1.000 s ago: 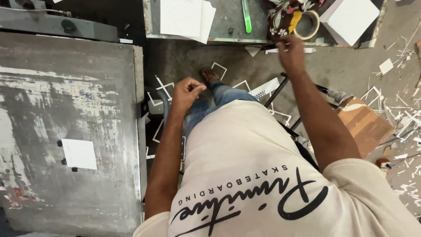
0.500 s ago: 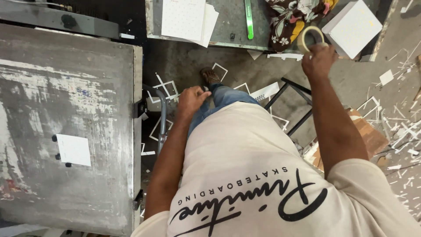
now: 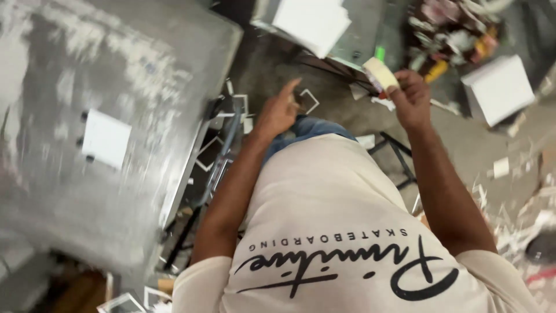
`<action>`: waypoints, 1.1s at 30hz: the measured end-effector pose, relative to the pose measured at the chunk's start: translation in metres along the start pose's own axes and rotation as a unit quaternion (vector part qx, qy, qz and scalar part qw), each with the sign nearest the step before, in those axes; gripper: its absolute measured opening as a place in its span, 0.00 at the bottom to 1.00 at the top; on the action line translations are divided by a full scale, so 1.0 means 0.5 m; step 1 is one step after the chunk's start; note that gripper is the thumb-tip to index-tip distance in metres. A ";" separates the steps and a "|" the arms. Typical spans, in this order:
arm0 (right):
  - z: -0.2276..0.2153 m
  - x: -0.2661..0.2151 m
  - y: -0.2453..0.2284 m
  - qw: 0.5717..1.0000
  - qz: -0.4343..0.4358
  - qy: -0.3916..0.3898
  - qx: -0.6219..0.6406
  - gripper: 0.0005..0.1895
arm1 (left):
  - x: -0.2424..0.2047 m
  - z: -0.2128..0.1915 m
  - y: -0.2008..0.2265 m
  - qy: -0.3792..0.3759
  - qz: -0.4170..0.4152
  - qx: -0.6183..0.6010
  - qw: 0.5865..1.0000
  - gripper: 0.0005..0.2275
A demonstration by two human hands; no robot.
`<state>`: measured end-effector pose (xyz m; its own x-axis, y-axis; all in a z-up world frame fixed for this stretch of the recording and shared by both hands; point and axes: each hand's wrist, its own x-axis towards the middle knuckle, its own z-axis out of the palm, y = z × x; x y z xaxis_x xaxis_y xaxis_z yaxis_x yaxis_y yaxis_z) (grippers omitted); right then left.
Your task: The person places white rectangular sheets onto a die-cutting machine, aligns them, and presses a red button to activate the press. After each cycle, the person removes the processed sheet and sets it aside. The process is repeated multiple times with new sheets.
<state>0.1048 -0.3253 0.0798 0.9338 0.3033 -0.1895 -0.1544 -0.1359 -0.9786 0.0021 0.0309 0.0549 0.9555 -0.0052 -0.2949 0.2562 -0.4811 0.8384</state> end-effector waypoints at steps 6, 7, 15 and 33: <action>0.308 0.051 -0.183 0.944 -0.104 -0.196 -0.245 0.14 | -0.099 -0.120 0.065 0.095 0.044 -0.152 0.983 0.31; 0.351 0.056 -0.213 0.906 -0.182 -0.223 -0.310 0.16 | -0.116 -0.140 0.075 0.116 0.043 -0.151 0.981 0.29; 0.539 0.066 -0.214 0.809 -0.352 -0.346 -0.319 0.18 | -0.226 -0.162 0.007 0.331 -0.038 -0.161 0.929 0.13; 0.717 0.045 -0.258 0.782 -0.345 -0.419 -0.306 0.10 | -0.322 -0.219 -0.054 0.428 -0.060 -0.142 0.891 0.08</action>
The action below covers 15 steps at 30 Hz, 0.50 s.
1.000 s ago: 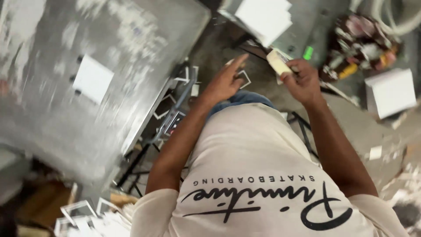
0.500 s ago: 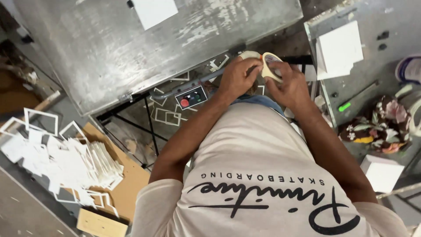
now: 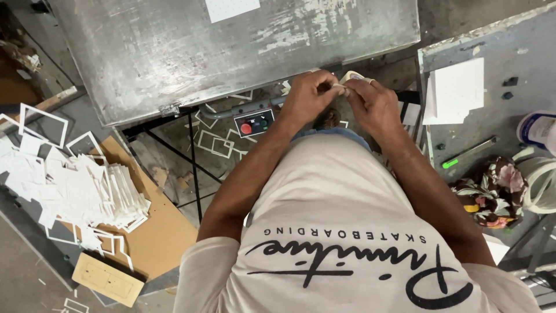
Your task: The person places white rectangular sheets onto a die-cutting machine, aligns them, and presses a red button to activate the press. After each cycle, the person removes the processed sheet and sets it aside. The process is repeated multiple times with new sheets.
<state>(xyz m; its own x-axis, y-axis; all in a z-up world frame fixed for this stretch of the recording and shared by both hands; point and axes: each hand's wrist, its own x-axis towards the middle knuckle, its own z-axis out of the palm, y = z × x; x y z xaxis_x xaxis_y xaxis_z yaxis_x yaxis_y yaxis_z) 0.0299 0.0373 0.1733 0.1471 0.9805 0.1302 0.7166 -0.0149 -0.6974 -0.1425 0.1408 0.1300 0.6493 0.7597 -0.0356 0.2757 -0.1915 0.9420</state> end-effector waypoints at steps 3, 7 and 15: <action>0.006 0.004 0.003 1.000 0.015 0.001 0.010 0.08 | -0.002 0.005 -0.012 -0.016 -0.062 -0.078 0.995 0.11; -0.006 0.012 0.008 1.000 -0.007 0.001 -0.003 0.06 | 0.000 -0.011 0.044 -0.034 -0.100 -0.134 0.985 0.23; -0.025 0.005 0.002 0.998 -0.045 -0.018 -0.026 0.05 | 0.012 -0.031 0.045 -0.054 0.025 -0.006 0.998 0.16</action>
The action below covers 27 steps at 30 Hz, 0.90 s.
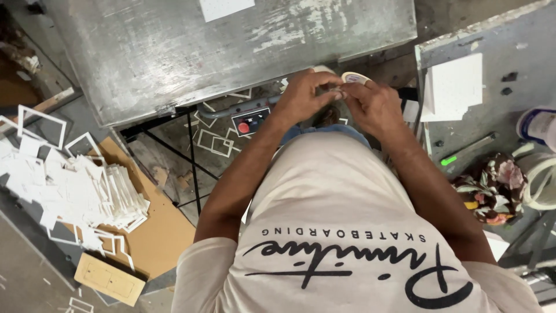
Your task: The person places white rectangular sheets onto a die-cutting machine, aligns them, and presses a red button to activate the press. After each cycle, the person removes the processed sheet and sets it aside. The process is repeated multiple times with new sheets.
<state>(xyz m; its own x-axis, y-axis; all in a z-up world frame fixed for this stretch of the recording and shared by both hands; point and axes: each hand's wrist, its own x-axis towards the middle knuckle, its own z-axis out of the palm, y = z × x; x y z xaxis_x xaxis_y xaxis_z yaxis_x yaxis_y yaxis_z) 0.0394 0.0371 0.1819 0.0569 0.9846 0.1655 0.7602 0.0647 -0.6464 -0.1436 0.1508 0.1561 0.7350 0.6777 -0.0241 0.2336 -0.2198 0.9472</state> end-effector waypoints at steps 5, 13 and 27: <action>-0.012 -0.031 0.025 1.000 0.002 -0.001 -0.025 0.05 | 0.005 0.023 0.016 -0.079 -0.031 -0.003 0.996 0.08; -0.049 -0.060 0.040 1.000 0.020 -0.007 0.010 0.06 | 0.014 0.057 0.049 -0.081 0.038 0.046 0.995 0.06; -0.078 -0.242 0.228 0.860 0.371 0.055 0.345 0.07 | 0.007 0.151 0.019 -0.073 0.036 0.014 0.997 0.02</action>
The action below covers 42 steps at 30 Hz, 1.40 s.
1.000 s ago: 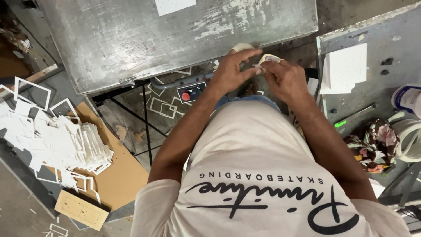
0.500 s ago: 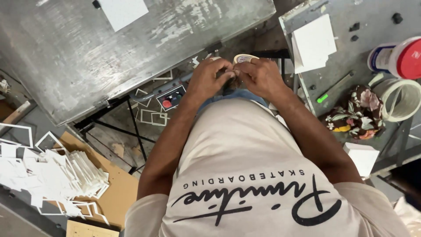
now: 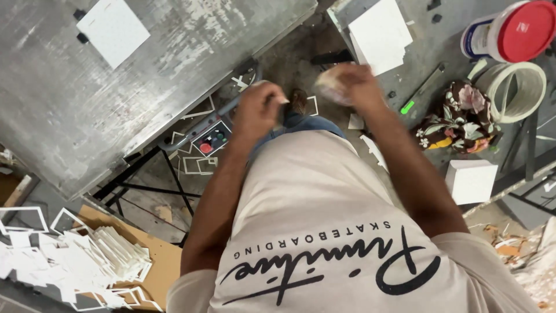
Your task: The person places white rectangular sheets onto a die-cutting machine, aligns them, and presses a red button to activate the press. After each cycle, the person removes the processed sheet and sets it aside. The process is repeated multiple times with new sheets.
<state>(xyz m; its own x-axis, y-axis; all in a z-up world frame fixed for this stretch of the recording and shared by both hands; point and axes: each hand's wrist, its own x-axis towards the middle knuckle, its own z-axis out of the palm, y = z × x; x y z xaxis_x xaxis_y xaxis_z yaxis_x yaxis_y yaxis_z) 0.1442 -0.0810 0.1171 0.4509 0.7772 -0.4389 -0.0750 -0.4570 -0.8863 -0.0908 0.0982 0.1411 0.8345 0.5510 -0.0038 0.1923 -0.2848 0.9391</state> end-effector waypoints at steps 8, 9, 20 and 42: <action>-0.310 -0.072 0.224 0.933 -0.152 0.282 -0.161 0.15 | -0.034 -0.046 -0.075 0.142 -0.140 -0.280 0.939 0.06; -0.326 -0.074 0.251 0.901 -0.160 0.286 -0.286 0.17 | -0.040 -0.039 -0.086 0.150 -0.146 -0.258 0.943 0.06; -0.346 0.015 0.379 0.821 -0.061 0.177 -0.539 0.30 | -0.044 0.033 -0.057 0.127 -0.201 -0.233 0.943 0.08; 0.199 0.111 -0.081 0.978 -0.160 -0.116 -0.065 0.17 | -0.106 -0.131 -0.092 0.160 -0.119 -0.252 0.947 0.31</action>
<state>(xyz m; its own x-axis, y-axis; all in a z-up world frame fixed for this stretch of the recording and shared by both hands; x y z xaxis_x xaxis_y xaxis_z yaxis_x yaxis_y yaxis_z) 0.0840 0.0236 0.1142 0.2185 0.9596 -0.1771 0.1580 -0.2138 -0.9640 -0.1779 0.1334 0.1206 0.5837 0.7853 -0.2065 0.0167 0.2427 0.9700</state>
